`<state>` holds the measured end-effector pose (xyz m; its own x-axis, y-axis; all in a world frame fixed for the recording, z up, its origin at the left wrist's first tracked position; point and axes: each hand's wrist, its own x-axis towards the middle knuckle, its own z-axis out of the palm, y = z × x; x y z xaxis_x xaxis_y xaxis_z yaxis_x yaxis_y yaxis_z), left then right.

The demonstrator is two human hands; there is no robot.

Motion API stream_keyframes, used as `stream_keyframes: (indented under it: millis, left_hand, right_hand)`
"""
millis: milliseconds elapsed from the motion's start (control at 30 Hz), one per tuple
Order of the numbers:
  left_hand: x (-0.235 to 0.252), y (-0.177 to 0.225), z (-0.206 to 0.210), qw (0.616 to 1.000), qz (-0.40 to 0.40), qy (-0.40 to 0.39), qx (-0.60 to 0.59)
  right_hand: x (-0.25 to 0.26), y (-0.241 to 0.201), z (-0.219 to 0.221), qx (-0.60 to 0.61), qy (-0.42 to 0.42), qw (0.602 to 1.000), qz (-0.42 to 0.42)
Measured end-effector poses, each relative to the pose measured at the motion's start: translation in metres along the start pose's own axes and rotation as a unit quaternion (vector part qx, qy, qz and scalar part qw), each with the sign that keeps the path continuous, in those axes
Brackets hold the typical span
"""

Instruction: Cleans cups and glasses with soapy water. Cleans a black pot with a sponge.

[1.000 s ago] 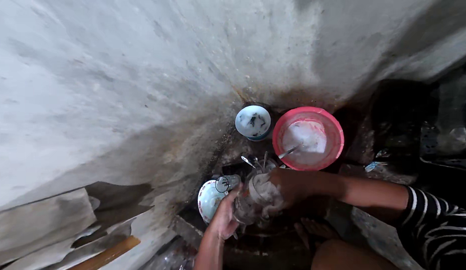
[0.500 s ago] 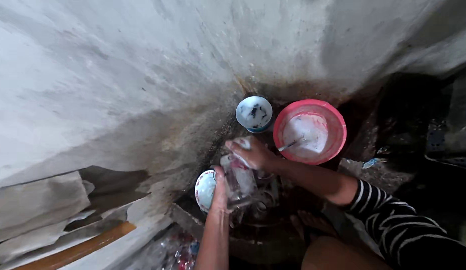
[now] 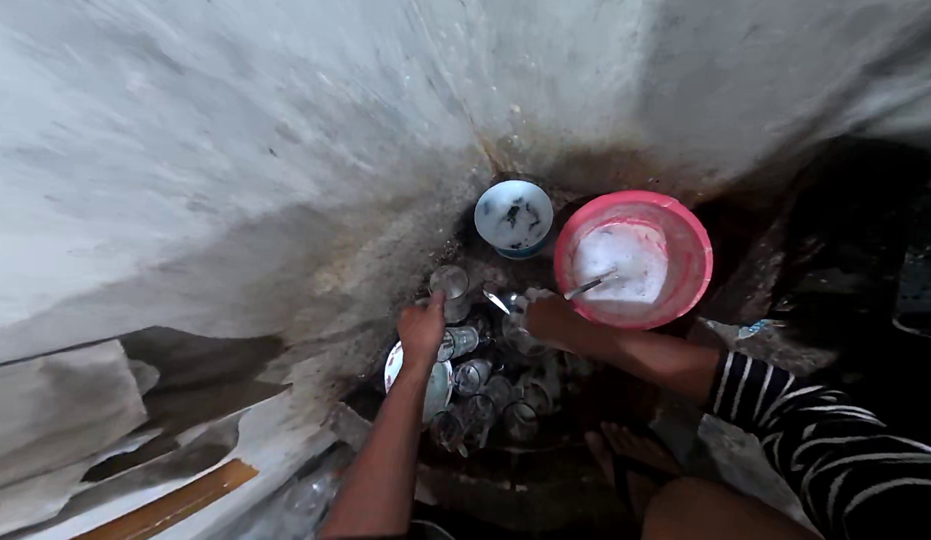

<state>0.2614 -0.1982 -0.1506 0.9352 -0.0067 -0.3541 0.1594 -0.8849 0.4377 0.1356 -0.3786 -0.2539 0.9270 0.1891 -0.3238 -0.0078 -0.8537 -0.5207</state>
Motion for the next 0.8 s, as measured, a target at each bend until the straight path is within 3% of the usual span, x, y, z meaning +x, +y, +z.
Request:
stream_keyframes:
  millis: [67, 133, 267, 433, 667, 800]
  left_hand:
    - [0.017, -0.002, 0.003, 0.996, -0.007, -0.020, 0.086]
    - [0.033, -0.010, 0.010, 0.994, -0.016, -0.033, 0.101]
    - [0.048, -0.010, 0.024, 0.988, -0.034, -0.062, 0.139]
    - [0.053, -0.022, 0.041, 0.971, -0.045, -0.102, 0.212]
    - [0.061, -0.044, 0.044, 0.962, -0.036, -0.140, 0.231]
    - [0.049, -0.032, 0.034, 0.955, -0.044, -0.123, 0.265]
  right_hand:
    - [-0.009, -0.009, 0.008, -0.035, -0.022, 0.998, 0.048]
    - [-0.017, -0.019, 0.013, -0.034, -0.029, 0.996, 0.072]
    - [-0.014, -0.024, 0.024, -0.053, -0.009, 0.996, 0.067]
    - [-0.011, -0.020, 0.021, -0.051, -0.066, 0.995, 0.051]
    - [-0.004, -0.020, 0.012, -0.056, -0.099, 0.993, 0.041]
    - [-0.003, -0.021, 0.013, -0.043, -0.123, 0.990, 0.051]
